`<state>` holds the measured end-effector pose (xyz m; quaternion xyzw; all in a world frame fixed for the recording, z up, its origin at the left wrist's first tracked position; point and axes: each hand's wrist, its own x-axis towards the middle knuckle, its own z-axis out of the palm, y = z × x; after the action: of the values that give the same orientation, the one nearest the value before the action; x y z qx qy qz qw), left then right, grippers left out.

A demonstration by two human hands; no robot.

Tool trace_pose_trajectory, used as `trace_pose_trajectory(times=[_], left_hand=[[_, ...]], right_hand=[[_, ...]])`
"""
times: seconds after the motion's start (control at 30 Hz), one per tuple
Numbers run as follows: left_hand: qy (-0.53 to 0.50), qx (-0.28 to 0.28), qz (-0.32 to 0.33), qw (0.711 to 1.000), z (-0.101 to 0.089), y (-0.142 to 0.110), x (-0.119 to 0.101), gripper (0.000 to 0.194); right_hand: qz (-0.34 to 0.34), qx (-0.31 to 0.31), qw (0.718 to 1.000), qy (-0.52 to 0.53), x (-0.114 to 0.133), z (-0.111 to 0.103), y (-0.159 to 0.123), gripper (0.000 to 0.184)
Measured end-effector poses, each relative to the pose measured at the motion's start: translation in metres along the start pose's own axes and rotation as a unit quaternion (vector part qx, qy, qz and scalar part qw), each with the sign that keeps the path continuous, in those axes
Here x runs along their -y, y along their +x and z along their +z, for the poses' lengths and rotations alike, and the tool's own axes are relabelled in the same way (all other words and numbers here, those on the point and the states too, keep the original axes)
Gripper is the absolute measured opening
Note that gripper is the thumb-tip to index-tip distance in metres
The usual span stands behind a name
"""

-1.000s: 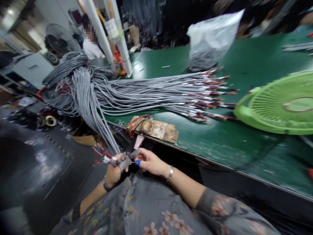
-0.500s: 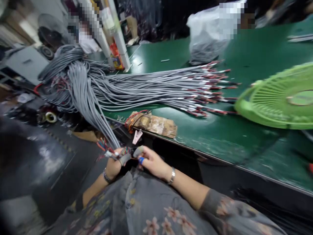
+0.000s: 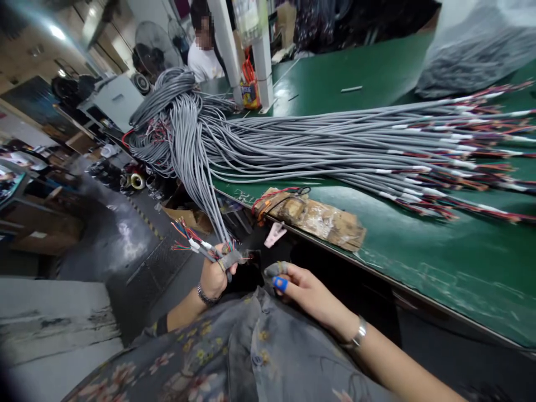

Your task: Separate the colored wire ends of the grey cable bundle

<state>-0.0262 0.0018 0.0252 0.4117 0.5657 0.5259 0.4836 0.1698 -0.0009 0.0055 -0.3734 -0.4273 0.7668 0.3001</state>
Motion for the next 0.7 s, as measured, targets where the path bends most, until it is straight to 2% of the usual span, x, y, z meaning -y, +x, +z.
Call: trace_pose_trajectory(times=[0.07, 0.13, 0.3, 0.4, 0.47, 0.53, 0.6, 0.7], left_hand=[[0.019, 0.019, 0.011, 1.000, 0.000, -0.002, 0.005, 0.039], [0.035, 0.039, 0.023, 0.998, -0.002, -0.003, 0.009, 0.037], [0.101, 0.096, 0.030, 0.990, -0.006, -0.006, 0.006, 0.037], [0.161, 0.164, 0.023, 0.973, -0.007, -0.005, -0.005, 0.038], [0.185, 0.190, 0.031, 0.964, -0.008, -0.005, -0.010, 0.039], [0.189, 0.179, 0.044, 0.964, -0.007, -0.007, -0.011, 0.040], [0.186, 0.144, 0.054, 0.970, -0.005, -0.008, -0.009, 0.040], [0.179, 0.089, 0.065, 0.978, 0.002, -0.010, -0.002, 0.034]], right_hand=[[-0.004, 0.024, 1.000, -0.002, 0.004, 0.009, 0.010, 0.046], [-0.010, 0.020, 1.000, 0.002, 0.008, 0.017, 0.018, 0.046], [-0.053, -0.041, 0.998, 0.020, 0.005, 0.025, 0.031, 0.041], [-0.039, -0.059, 0.995, 0.066, 0.000, 0.024, 0.036, 0.039], [-0.026, -0.098, 0.988, 0.114, -0.003, 0.019, 0.040, 0.036], [-0.020, -0.153, 0.974, 0.165, -0.005, 0.012, 0.043, 0.036], [-0.009, -0.181, 0.963, 0.200, -0.006, 0.004, 0.046, 0.038], [-0.010, -0.150, 0.965, 0.216, -0.003, -0.003, 0.050, 0.045]])
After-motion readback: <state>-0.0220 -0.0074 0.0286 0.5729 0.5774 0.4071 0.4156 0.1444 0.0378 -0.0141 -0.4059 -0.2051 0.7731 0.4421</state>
